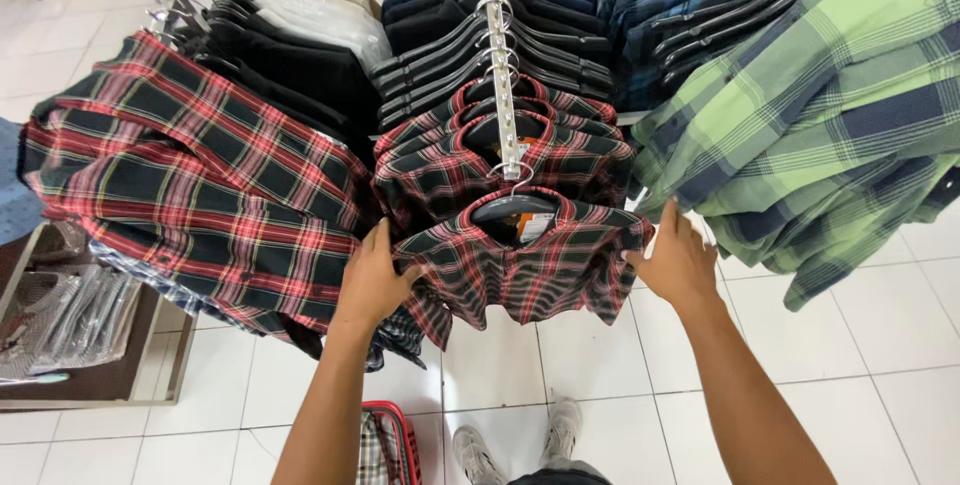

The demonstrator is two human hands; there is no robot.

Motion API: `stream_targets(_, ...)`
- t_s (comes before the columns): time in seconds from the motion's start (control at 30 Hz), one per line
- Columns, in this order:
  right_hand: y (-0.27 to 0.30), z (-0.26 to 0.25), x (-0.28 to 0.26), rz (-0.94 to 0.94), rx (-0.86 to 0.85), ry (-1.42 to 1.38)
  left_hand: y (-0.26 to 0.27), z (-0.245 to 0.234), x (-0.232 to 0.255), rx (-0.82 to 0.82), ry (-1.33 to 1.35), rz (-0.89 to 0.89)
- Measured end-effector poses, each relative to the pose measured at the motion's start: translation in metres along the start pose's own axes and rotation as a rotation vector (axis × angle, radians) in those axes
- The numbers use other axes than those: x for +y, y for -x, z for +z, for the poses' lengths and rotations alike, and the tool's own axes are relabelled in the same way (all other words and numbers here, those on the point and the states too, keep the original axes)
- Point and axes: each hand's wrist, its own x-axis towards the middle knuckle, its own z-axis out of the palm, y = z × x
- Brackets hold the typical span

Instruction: The person tidies a clothing rack by rearranging plaid shirts on hangers, buttoning the top buttons of a shirt while it hangs, and smoothing the garments with their hands.

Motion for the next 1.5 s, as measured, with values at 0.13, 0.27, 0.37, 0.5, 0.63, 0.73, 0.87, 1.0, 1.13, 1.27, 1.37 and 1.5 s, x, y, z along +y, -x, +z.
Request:
stream_targets(0.13, 0.014, -0.018, -0.038, -0.353, 0.193, -0.364, 0.000, -0.006, 0.027, 0.228, 0.114, 0.346)
stream_targets(0.27, -0.005, 0.013, -0.059, -0.662, 0.396, -0.347, -0.021, 0.028, 0.027, 0.232, 0.244, 0.384)
stream_targets(0.37, -0.016, 0.028, -0.071, -0.715, 0.468, -0.340, -0.030, 0.046, 0.019, 0.326, 0.243, 0.360)
stream_targets(0.5, -0.019, 0.040, -0.070, -0.741, 0.564, -0.402, -0.029, 0.053, 0.015, 0.346, 0.184, 0.354)
stream_targets(0.63, -0.012, 0.009, -0.077, -0.762, 0.573, -0.470, -0.023, 0.034, 0.033, 0.393, 0.244, 0.368)
stream_targets(0.73, -0.025, 0.004, -0.082, -0.772, 0.664, -0.453, -0.027, 0.023, 0.040, 0.466, 0.188, 0.384)
stream_targets(0.87, -0.043, 0.001, -0.085, -0.728, 0.673, -0.444, -0.049, 0.021, 0.042, 0.451, 0.185, 0.375)
stream_targets(1.0, -0.061, -0.004, -0.093, -0.656, 0.607, -0.423, -0.071, 0.011, 0.046, 0.403, 0.203, 0.347)
stream_targets(1.13, -0.074, -0.015, -0.104, -0.608, 0.595, -0.423, -0.100, 0.009, 0.047, 0.440, 0.200, 0.371)
stream_targets(1.27, -0.085, -0.015, -0.113, -0.542, 0.514, -0.424, -0.115, 0.008, 0.046, 0.344, 0.285, 0.335)
stream_targets(1.37, -0.096, -0.003, -0.109, -0.537, 0.452, -0.447, -0.125, 0.012, 0.040, 0.309, 0.282, 0.352)
stream_targets(1.5, -0.105, 0.002, -0.102, -0.604, 0.479, -0.552, -0.112, -0.013, 0.052, 0.413, 0.247, 0.408)
